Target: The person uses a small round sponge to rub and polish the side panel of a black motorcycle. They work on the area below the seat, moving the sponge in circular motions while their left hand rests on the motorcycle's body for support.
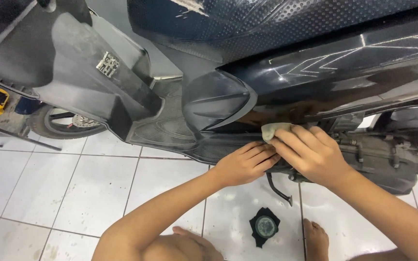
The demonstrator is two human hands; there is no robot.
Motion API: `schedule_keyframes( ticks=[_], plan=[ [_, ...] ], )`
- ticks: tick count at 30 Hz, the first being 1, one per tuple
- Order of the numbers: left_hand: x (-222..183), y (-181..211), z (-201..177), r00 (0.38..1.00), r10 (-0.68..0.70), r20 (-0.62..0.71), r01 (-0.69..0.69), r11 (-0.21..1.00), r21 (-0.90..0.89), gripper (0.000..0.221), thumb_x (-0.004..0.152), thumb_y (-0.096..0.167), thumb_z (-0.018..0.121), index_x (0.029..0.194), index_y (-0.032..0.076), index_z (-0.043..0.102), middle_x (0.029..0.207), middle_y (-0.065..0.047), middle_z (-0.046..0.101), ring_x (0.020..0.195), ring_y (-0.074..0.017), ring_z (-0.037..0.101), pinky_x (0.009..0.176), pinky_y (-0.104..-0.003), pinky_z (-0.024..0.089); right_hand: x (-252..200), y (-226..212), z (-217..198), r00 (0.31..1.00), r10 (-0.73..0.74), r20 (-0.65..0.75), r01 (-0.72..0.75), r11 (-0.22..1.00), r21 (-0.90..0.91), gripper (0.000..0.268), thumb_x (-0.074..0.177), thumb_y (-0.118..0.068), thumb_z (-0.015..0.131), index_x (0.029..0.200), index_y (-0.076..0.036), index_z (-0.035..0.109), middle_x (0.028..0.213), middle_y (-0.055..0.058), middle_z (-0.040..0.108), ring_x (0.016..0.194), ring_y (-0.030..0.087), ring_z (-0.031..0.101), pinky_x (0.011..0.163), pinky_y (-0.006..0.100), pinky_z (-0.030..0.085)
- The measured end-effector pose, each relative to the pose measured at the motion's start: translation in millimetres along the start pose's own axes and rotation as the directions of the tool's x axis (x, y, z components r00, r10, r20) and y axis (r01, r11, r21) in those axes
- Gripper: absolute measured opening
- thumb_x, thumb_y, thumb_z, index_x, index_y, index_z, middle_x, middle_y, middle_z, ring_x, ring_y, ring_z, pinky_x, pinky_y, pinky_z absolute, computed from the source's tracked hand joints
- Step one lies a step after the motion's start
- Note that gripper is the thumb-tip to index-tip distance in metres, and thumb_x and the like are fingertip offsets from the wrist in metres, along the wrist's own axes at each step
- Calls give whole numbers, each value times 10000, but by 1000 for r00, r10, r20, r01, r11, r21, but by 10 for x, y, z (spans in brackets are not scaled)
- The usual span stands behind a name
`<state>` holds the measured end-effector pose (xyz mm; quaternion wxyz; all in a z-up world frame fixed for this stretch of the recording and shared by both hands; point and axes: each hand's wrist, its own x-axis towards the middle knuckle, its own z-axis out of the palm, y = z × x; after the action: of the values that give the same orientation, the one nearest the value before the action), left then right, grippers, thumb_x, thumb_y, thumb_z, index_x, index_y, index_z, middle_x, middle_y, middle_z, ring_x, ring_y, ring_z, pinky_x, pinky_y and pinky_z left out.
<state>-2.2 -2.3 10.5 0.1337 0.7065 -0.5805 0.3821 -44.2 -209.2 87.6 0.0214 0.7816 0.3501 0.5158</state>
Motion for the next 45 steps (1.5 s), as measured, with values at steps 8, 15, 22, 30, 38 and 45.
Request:
schedule_keyframes(
  ticks=[8, 15, 22, 30, 38, 45],
  plan=[
    [-44, 2, 49, 1000, 0, 2, 0, 1000, 1, 185, 1035, 154, 547, 1168, 95, 661, 1160, -98, 691, 1126, -233, 679, 1069, -407, 535, -122, 34, -32, 997, 1, 82, -2, 1000, 19, 53, 923, -116, 770, 905, -166, 771, 1025, 1, 767, 906, 210, 661, 759, 308, 498],
    [42, -39, -157, 993, 58, 104, -56, 998, -22, 250, 1001, 30, 634, 1244, 13, 690, 1299, -157, 695, 1229, -264, 664, 1096, -385, 527, 13, 194, -204, 989, -103, 105, 99, 994, 47, 71, 995, -81, 694, 969, -141, 723, 1074, 32, 722, 887, 212, 667, 730, 323, 447],
    [-91, 3, 77, 999, -6, 43, 7, 999, -31, 272, 1074, 183, 472, 1245, 79, 657, 1226, -118, 687, 1179, -248, 678, 1069, -410, 538, -195, 69, -72, 992, 46, 120, -47, 999, 10, 58, 898, -154, 794, 871, -182, 751, 995, -16, 759, 866, 219, 659, 733, 320, 500],
    [-94, 47, 89, 1000, -9, 11, 9, 1000, -26, 273, 1067, 168, 484, 1248, 72, 666, 1232, -127, 686, 1180, -253, 679, 1058, -411, 543, -57, 174, -201, 993, 71, -93, -68, 997, 26, 141, 817, -87, 883, 858, -167, 774, 1000, 21, 762, 882, 246, 645, 764, 351, 547],
    [-81, 14, 14, 996, 5, 93, -1, 999, -40, 301, 999, 176, 614, 1277, 65, 649, 1259, -135, 672, 1194, -257, 665, 1085, -421, 525, 65, 288, -333, 976, 101, -191, -82, 991, 105, 136, 804, -70, 878, 905, -128, 808, 1000, 94, 760, 923, 336, 658, 840, 448, 608],
    [-50, 2, -5, 996, -6, 94, 8, 1000, -18, 320, 955, 165, 681, 1259, 68, 650, 1248, -130, 671, 1187, -253, 662, 1081, -413, 526, 127, 340, -430, 973, 85, -213, -65, 993, 99, 193, 720, 15, 911, 853, -71, 803, 1025, 142, 772, 902, 377, 674, 796, 460, 642]
  ],
)
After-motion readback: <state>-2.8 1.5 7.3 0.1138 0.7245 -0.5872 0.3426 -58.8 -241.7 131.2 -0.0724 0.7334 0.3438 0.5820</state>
